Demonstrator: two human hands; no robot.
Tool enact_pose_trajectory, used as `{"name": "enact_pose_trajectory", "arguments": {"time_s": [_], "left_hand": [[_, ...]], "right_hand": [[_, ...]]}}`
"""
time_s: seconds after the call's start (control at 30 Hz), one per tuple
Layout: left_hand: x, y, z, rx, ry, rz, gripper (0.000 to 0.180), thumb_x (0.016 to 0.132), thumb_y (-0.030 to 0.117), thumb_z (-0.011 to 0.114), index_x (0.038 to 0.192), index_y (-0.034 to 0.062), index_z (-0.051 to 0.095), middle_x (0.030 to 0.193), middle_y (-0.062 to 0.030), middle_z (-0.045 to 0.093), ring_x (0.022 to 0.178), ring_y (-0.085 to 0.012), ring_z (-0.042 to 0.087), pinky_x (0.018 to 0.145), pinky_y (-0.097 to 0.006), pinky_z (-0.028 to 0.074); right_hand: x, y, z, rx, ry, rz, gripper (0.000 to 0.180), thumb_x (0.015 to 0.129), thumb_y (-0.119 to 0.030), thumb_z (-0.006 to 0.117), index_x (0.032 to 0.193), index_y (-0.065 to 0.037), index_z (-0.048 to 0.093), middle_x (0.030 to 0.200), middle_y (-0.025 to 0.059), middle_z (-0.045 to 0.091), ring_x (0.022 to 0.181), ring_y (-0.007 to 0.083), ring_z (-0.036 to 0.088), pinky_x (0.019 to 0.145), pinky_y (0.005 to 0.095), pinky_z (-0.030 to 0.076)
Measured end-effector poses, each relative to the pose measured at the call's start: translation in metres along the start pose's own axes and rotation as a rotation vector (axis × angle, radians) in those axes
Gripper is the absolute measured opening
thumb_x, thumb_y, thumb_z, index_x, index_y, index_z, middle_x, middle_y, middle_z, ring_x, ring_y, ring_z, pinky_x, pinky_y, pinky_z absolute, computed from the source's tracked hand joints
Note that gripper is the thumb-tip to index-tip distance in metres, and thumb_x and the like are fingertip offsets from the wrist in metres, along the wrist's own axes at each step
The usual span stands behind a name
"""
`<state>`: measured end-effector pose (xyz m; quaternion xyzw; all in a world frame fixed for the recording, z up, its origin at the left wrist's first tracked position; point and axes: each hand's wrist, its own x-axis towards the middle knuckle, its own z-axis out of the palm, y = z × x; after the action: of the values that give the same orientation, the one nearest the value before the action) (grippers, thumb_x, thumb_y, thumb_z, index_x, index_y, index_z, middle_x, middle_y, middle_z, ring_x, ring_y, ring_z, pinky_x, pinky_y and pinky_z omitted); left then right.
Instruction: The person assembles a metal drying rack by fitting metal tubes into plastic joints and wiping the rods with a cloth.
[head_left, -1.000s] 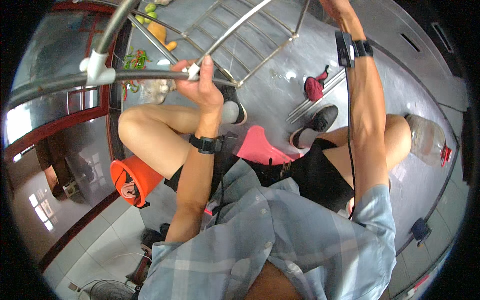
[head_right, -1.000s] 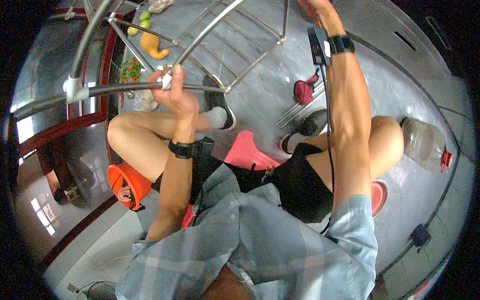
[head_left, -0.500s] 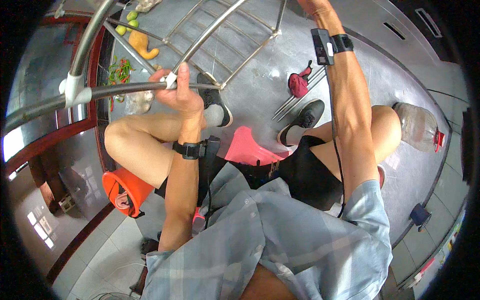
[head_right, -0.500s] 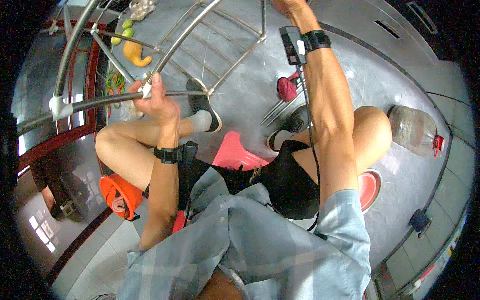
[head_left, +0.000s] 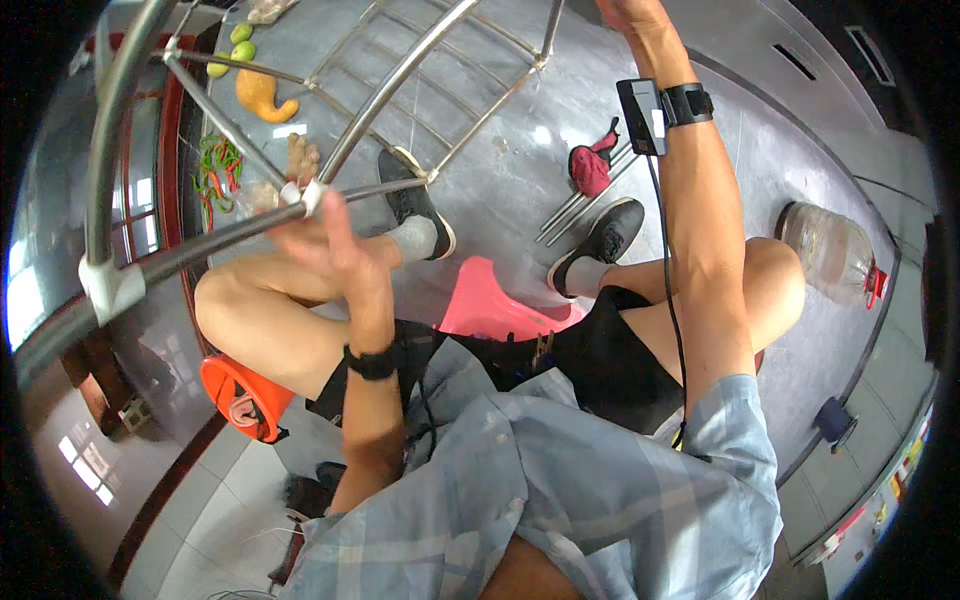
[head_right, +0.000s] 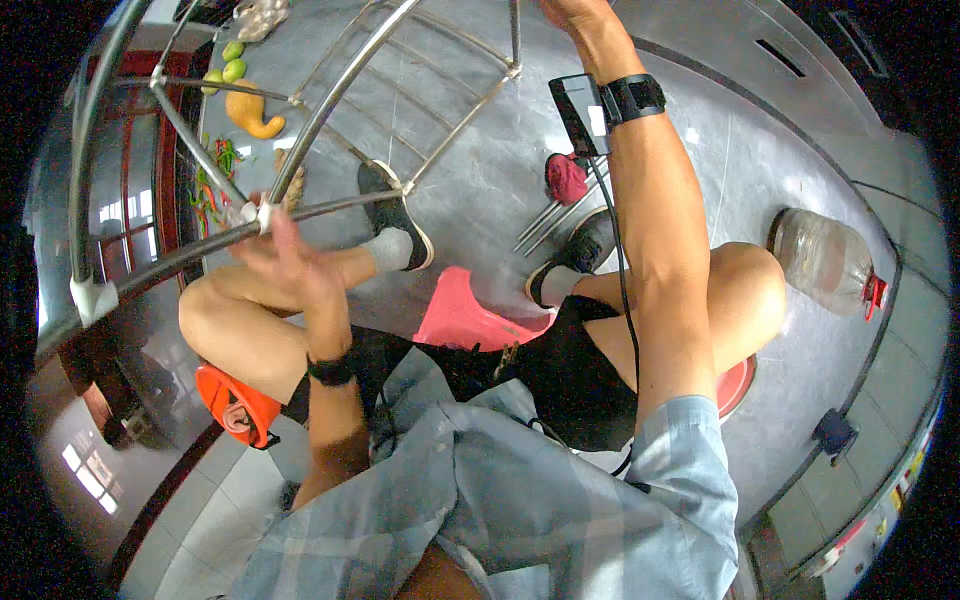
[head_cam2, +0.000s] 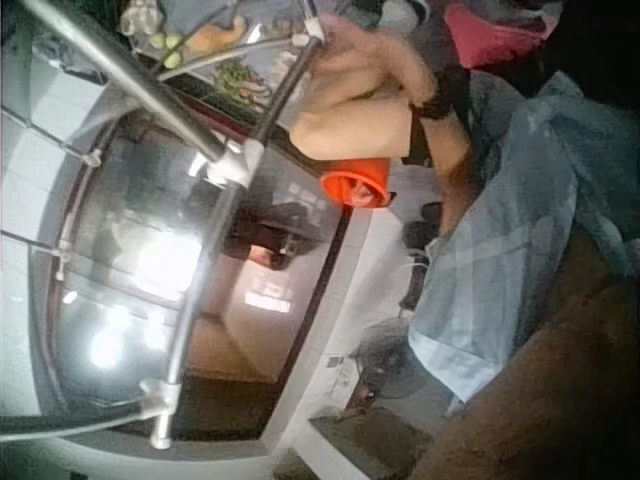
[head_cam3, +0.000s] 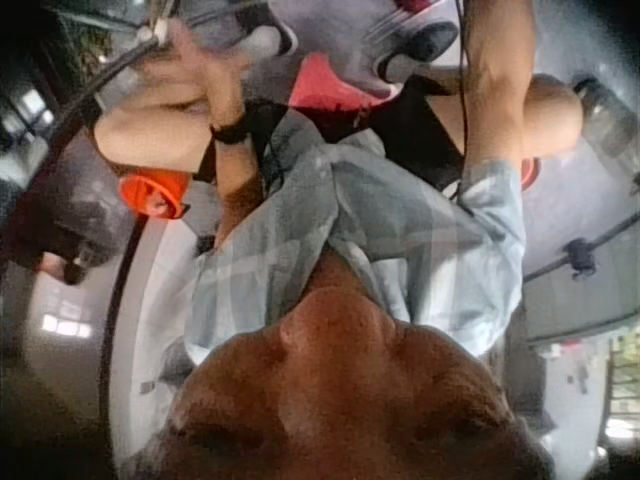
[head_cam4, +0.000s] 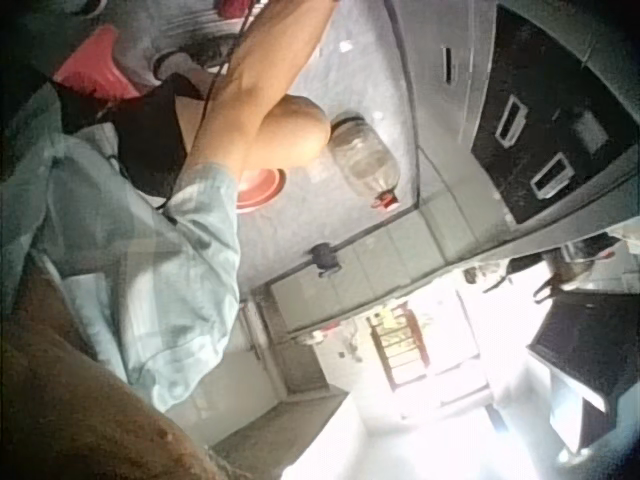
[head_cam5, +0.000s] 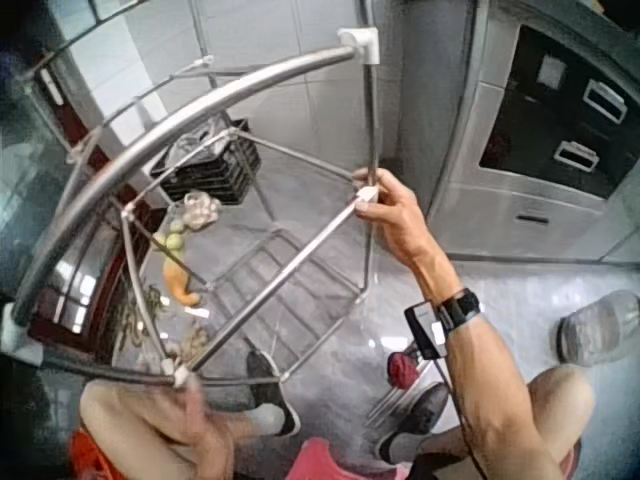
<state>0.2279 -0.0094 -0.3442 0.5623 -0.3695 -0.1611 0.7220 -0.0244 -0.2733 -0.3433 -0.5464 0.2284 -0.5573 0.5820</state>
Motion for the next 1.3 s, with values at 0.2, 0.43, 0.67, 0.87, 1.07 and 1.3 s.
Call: {"name": "enact_pose_trajectory", "arguments": {"time_s": [0.2,0.43,0.67,0.87,1.07,1.3], "left_hand": [[-0.082,-0.013,-0.036,0.242,-0.121,-0.03,0.029,0.085,0.01,0.068,0.111,-0.0014,0.059,0.11,-0.0142,0.058,0.096,-0.0196,0.056,0.086,-0.034,0.046],[-0.032,-0.231,0.164,0.608,-0.685,-0.399,0.03,0.084,0.029,0.067,0.098,0.0029,0.069,0.096,-0.0115,0.071,0.092,-0.0283,0.067,0.082,-0.039,0.05],[0.007,-0.323,0.216,1.126,-1.413,-0.243,0.05,0.083,0.05,0.064,0.119,0.0155,0.064,0.12,-0.0124,0.065,0.115,-0.0326,0.058,0.091,-0.046,0.05],[-0.015,-0.299,0.228,1.133,-1.236,-0.3,0.046,0.084,0.056,0.062,0.107,0.0166,0.071,0.11,-0.0132,0.068,0.105,-0.0343,0.063,0.087,-0.048,0.05],[-0.02,-0.289,0.222,1.109,-1.096,-0.123,0.038,0.086,0.047,0.061,0.097,0.0123,0.073,0.096,-0.0168,0.07,0.095,-0.037,0.066,0.082,-0.05,0.051],[-0.021,-0.29,0.226,1.108,-1.138,-0.232,0.03,0.087,0.036,0.061,0.093,0.0088,0.072,0.092,-0.0194,0.07,0.091,-0.0392,0.066,0.081,-0.05,0.052]], "right_hand": [[0.003,0.005,0.011,0.0,-0.036,0.014,0.04,0.082,-0.005,0.071,0.119,-0.006,0.057,0.093,-0.003,0.055,0.086,0.0075,0.053,0.077,0.0232,0.043],[-0.001,0.002,0.006,0.057,-0.051,0.05,0.04,0.083,0.0,0.07,0.12,-0.005,0.056,0.088,-0.0038,0.055,0.081,0.0062,0.052,0.071,0.0202,0.045],[-0.003,-0.004,0.005,0.098,-0.11,0.094,0.042,0.083,-0.002,0.072,0.121,-0.004,0.055,0.087,-0.0036,0.053,0.078,0.0049,0.05,0.07,0.0196,0.045],[-0.003,0.005,0.0,0.058,-0.104,-0.041,0.042,0.082,-0.002,0.073,0.12,-0.003,0.054,0.086,-0.0041,0.051,0.077,0.0045,0.047,0.067,0.0193,0.042],[-0.004,0.0,0.009,0.131,-0.085,0.036,0.044,0.081,-0.002,0.073,0.12,-0.002,0.054,0.088,-0.0042,0.049,0.081,0.0052,0.046,0.072,0.0196,0.041],[-0.007,0.007,0.014,0.073,-0.102,-0.01,0.047,0.08,-0.003,0.075,0.122,-0.001,0.053,0.092,-0.0039,0.05,0.084,0.0055,0.046,0.077,0.0203,0.04]]}}
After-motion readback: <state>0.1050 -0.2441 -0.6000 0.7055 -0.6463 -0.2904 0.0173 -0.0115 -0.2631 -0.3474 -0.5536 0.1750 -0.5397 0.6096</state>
